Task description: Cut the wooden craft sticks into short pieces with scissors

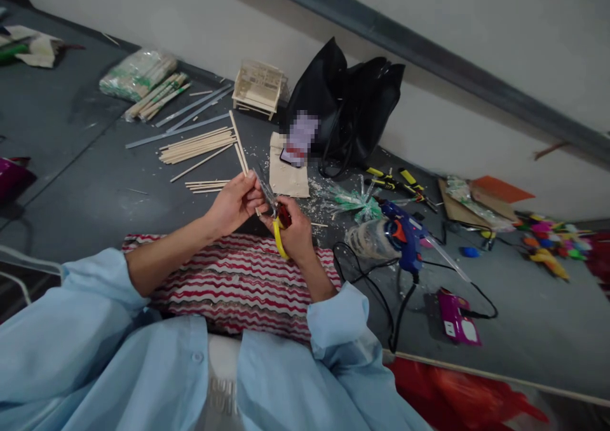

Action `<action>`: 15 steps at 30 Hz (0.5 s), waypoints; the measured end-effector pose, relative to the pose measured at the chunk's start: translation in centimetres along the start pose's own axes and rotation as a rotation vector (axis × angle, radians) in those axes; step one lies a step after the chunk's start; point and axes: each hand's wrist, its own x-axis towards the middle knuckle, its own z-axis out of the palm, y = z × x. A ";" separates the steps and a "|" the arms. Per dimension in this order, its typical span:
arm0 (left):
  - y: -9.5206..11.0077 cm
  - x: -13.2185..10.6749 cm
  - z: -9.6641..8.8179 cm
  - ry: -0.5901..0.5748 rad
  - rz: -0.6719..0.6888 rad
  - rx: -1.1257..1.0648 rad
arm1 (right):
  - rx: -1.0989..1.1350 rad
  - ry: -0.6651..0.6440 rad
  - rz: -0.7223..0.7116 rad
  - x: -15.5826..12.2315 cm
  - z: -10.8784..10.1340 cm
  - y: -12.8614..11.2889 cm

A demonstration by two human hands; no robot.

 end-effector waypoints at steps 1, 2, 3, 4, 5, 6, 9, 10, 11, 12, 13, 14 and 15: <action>0.1 0.0 0.0 -0.003 -0.001 0.047 | 0.009 0.007 0.004 0.0 0.0 0.0; 0.2 0.0 -0.1 -0.006 -0.003 0.100 | 0.020 0.017 0.007 0.0 -0.1 0.0; 0.3 0.0 -0.1 -0.011 -0.004 0.157 | 0.030 0.029 0.008 0.0 -0.1 0.1; 0.4 0.0 -0.2 -0.019 -0.001 0.217 | 0.039 0.042 0.007 0.0 -0.2 0.1; 0.4 0.0 -0.3 -0.026 0.007 0.279 | 0.045 0.056 0.005 0.0 -0.2 0.1; 0.5 0.1 -0.4 -0.034 0.020 0.343 | 0.049 0.069 0.005 0.0 -0.2 0.1; 0.6 0.3 -1.0 -0.044 0.081 0.549 | 0.050 0.101 0.009 0.0 -0.3 0.2; 0.6 0.4 -1.2 -0.045 0.109 0.623 | 0.050 0.114 0.010 0.0 -0.3 0.2; 0.7 0.5 -1.4 -0.047 0.140 0.699 | 0.050 0.125 0.010 0.0 -0.4 0.2; 0.7 0.6 -1.7 -0.048 0.175 0.779 | 0.052 0.134 0.009 0.0 -0.4 0.2; 0.8 0.7 -1.9 -0.053 0.210 0.863 | 0.055 0.140 0.009 0.0 -0.4 0.2; 0.9 0.8 -2.1 -0.057 0.244 0.950 | 0.058 0.142 0.009 0.0 -0.4 0.2; 1.0 0.8 -2.2 -0.062 0.277 1.037 | 0.062 0.142 0.008 0.0 -0.5 0.2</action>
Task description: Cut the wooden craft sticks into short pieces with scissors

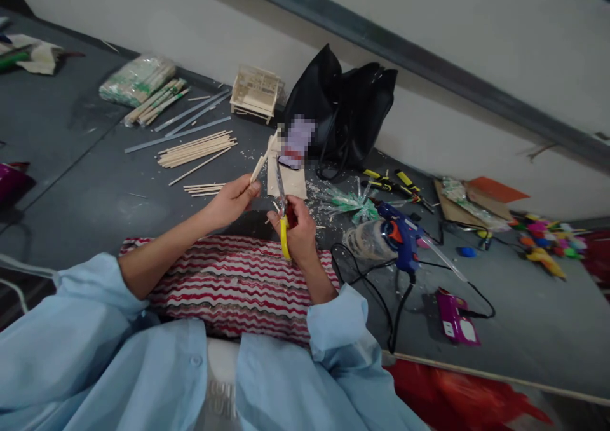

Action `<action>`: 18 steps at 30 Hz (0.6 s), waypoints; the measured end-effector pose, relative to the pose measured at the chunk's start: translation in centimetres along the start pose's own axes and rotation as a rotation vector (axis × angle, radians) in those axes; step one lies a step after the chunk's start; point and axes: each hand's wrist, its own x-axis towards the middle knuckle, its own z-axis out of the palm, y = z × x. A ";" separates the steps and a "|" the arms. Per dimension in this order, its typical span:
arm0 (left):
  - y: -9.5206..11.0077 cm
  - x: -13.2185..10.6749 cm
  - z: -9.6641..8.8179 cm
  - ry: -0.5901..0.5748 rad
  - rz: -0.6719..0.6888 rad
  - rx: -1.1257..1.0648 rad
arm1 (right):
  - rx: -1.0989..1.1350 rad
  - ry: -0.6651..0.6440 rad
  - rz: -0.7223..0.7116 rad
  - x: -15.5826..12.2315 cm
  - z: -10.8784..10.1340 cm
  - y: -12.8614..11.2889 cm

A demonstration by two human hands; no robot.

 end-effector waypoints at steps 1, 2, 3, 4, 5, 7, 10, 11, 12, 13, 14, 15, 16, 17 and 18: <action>-0.1 0.0 -0.2 0.000 0.028 0.085 | 0.005 0.000 0.000 0.0 0.0 0.0; -0.1 0.0 -0.4 -0.001 0.051 0.164 | 0.010 0.002 0.000 0.0 0.0 0.0; -0.1 0.0 -0.5 -0.002 0.069 0.237 | 0.015 0.006 0.003 0.0 0.0 0.1; -0.1 0.1 -0.7 -0.001 0.084 0.302 | 0.021 0.009 0.006 -0.1 0.0 0.1; -0.1 0.1 -0.9 0.002 0.099 0.360 | 0.026 0.011 0.010 -0.1 0.0 0.1; -0.2 0.2 -1.1 0.005 0.132 0.458 | 0.034 0.014 0.017 -0.1 0.0 0.1; -0.2 0.3 -1.3 0.006 0.168 0.563 | 0.034 0.019 0.014 -0.1 0.0 0.0; -0.2 0.3 -1.4 0.001 0.170 0.590 | 0.033 0.020 0.013 -0.1 0.0 -0.1; -0.1 0.3 -1.3 -0.006 0.168 0.616 | 0.031 0.020 0.013 0.0 0.0 -0.1; 0.0 0.3 -1.3 -0.016 0.165 0.645 | 0.030 0.021 0.014 0.0 0.0 -0.1; 0.0 0.2 -1.3 -0.026 0.162 0.678 | 0.031 0.021 0.016 0.0 0.0 -0.1; 0.1 0.2 -1.3 -0.037 0.161 0.713 | 0.033 0.020 0.019 0.0 0.0 -0.1; 0.2 0.2 -1.3 -0.047 0.162 0.749 | 0.036 0.020 0.021 0.0 0.0 -0.1; 0.2 0.2 -1.3 -0.057 0.164 0.781 | 0.037 0.018 0.024 0.0 0.0 -0.1; 0.2 0.2 -1.4 -0.064 0.170 0.807 | 0.036 0.017 0.027 0.0 0.0 -0.1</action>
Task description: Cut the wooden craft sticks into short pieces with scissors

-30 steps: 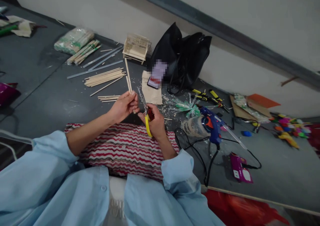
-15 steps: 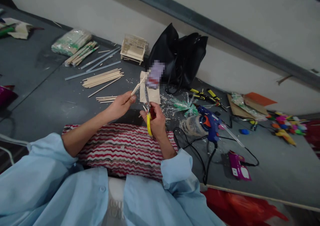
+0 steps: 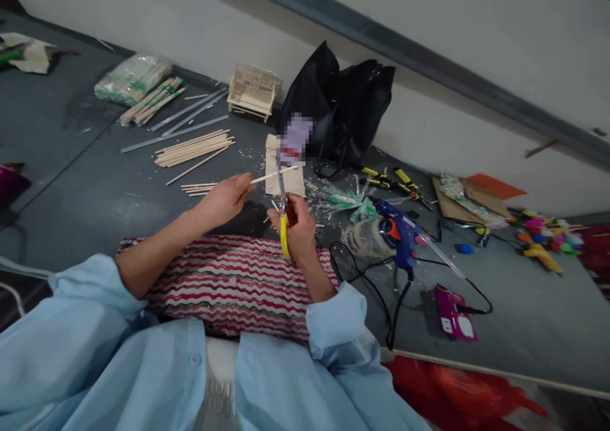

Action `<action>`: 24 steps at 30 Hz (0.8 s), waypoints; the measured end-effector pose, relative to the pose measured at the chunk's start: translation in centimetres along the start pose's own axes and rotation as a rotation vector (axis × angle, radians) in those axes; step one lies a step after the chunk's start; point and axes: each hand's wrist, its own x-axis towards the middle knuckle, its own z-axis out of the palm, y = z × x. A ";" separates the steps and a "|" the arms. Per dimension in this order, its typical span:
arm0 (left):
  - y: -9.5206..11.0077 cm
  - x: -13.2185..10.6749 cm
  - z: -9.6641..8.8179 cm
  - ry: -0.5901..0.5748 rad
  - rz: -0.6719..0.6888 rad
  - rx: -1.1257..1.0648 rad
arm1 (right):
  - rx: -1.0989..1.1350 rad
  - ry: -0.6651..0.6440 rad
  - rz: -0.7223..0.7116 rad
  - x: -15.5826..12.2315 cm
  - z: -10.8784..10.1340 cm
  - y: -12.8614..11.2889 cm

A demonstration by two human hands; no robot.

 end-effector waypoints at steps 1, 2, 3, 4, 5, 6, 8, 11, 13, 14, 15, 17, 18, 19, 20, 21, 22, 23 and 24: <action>-0.1 0.0 0.0 -0.002 0.008 0.019 | -0.001 -0.001 0.003 0.0 0.0 0.0; -0.1 0.0 0.0 -0.005 0.015 0.035 | -0.003 -0.001 0.005 0.0 0.0 0.0; -0.2 0.0 0.0 -0.006 0.021 0.049 | -0.005 -0.001 0.007 0.0 -0.1 0.0; -0.3 0.0 -0.1 -0.007 0.027 0.064 | -0.007 -0.004 0.010 0.1 -0.1 -0.1; -0.3 0.0 -0.1 -0.009 0.033 0.079 | -0.010 -0.009 0.014 0.1 -0.1 -0.1; -0.4 0.0 -0.1 -0.011 0.039 0.096 | -0.014 -0.014 0.018 0.1 -0.1 -0.1; -0.3 0.0 -0.1 -0.009 0.052 0.131 | -0.022 -0.028 0.025 0.1 -0.1 -0.1; -0.1 0.0 -0.2 -0.005 0.056 0.180 | -0.027 -0.054 0.025 0.1 -0.1 -0.1; 0.0 0.0 -0.3 -0.010 0.054 0.204 | -0.023 -0.076 0.030 0.1 0.0 -0.1; 0.1 0.0 -0.4 -0.013 0.053 0.213 | -0.021 -0.085 0.035 0.1 -0.1 -0.1; 0.1 0.0 -0.5 -0.016 0.052 0.222 | -0.019 -0.094 0.039 0.1 -0.1 -0.1; 0.2 0.1 -0.5 -0.017 0.048 0.243 | -0.015 -0.104 0.038 0.1 -0.1 -0.2; 0.2 0.1 -0.5 -0.017 0.047 0.256 | -0.015 -0.107 0.032 0.1 -0.1 -0.2; 0.2 0.1 -0.6 -0.017 0.048 0.267 | -0.015 -0.110 0.026 0.1 -0.1 -0.2; 0.2 0.1 -0.5 -0.017 0.053 0.275 | -0.016 -0.114 0.020 0.1 -0.2 -0.2; 0.2 0.1 -0.5 -0.017 0.058 0.278 | -0.020 -0.117 0.015 0.1 -0.2 -0.3; 0.2 0.1 -0.5 -0.017 0.064 0.277 | -0.025 -0.119 0.013 0.1 -0.2 -0.3; 0.3 0.1 -0.5 -0.018 0.069 0.273 | -0.031 -0.120 0.011 0.1 -0.1 -0.3; 0.3 0.0 -0.4 -0.022 0.072 0.269 | -0.036 -0.118 0.010 0.1 -0.1 -0.2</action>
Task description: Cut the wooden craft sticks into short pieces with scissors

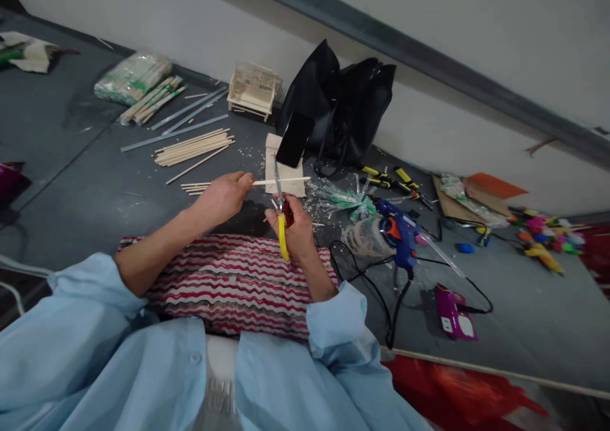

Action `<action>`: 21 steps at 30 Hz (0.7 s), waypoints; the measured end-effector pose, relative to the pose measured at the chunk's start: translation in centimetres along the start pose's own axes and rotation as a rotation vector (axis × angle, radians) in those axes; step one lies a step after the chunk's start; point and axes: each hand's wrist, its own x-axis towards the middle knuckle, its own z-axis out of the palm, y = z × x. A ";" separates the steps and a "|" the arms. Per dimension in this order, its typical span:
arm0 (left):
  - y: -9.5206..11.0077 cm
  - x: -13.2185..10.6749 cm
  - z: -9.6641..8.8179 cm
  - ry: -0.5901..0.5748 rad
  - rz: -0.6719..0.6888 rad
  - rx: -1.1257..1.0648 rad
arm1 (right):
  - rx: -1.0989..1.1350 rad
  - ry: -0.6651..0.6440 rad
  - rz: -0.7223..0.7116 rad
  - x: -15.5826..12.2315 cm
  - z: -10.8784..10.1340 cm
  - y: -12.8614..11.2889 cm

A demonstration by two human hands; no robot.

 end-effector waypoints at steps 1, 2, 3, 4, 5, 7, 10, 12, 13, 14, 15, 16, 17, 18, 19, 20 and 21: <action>0.0 0.0 0.0 -0.005 0.000 -0.002 | -0.005 0.003 -0.002 0.0 0.0 0.0; 0.0 0.0 0.0 -0.010 -0.002 -0.001 | -0.007 0.006 -0.004 0.0 0.1 0.0; 0.1 0.0 0.0 -0.014 -0.005 0.003 | -0.006 0.008 -0.006 0.0 0.1 0.1; 0.1 0.0 0.0 -0.016 -0.007 0.008 | -0.002 0.006 -0.006 0.0 0.1 0.1; 0.0 0.0 0.0 -0.014 -0.008 0.013 | 0.002 0.002 -0.005 0.0 0.1 0.2; 0.0 0.0 0.0 -0.003 -0.004 0.022 | 0.006 -0.018 -0.004 0.1 0.1 0.3; 0.0 0.0 0.0 0.005 0.006 0.022 | -0.016 -0.049 -0.020 0.2 0.0 0.7; 0.0 -0.1 0.0 0.000 0.011 0.020 | -0.041 -0.060 -0.030 0.2 0.0 1.1; 0.0 -0.1 0.0 -0.001 0.011 0.020 | -0.052 -0.060 -0.028 0.3 0.0 1.3; 0.0 -0.1 0.0 -0.001 0.011 0.023 | -0.059 -0.058 -0.023 0.3 0.1 1.5; 0.0 -0.1 0.0 0.002 0.009 0.026 | -0.063 -0.053 -0.018 0.3 0.1 1.6; -0.1 -0.1 0.1 0.009 0.007 0.027 | -0.062 -0.045 -0.012 0.3 0.2 1.6; -0.1 -0.1 0.1 0.021 0.006 0.019 | -0.058 -0.040 -0.006 0.3 0.2 1.6; -0.2 -0.1 0.1 0.040 0.012 -0.001 | -0.050 -0.034 -0.001 0.3 0.1 1.6; -0.2 -0.2 0.2 0.064 0.021 -0.032 | -0.038 -0.030 0.003 0.3 0.1 1.4; -0.2 -0.2 0.2 0.093 0.033 -0.070 | -0.027 -0.026 0.006 0.3 -0.1 1.3; -0.2 -0.2 0.3 0.125 0.044 -0.110 | -0.017 -0.021 0.010 0.3 -0.2 1.1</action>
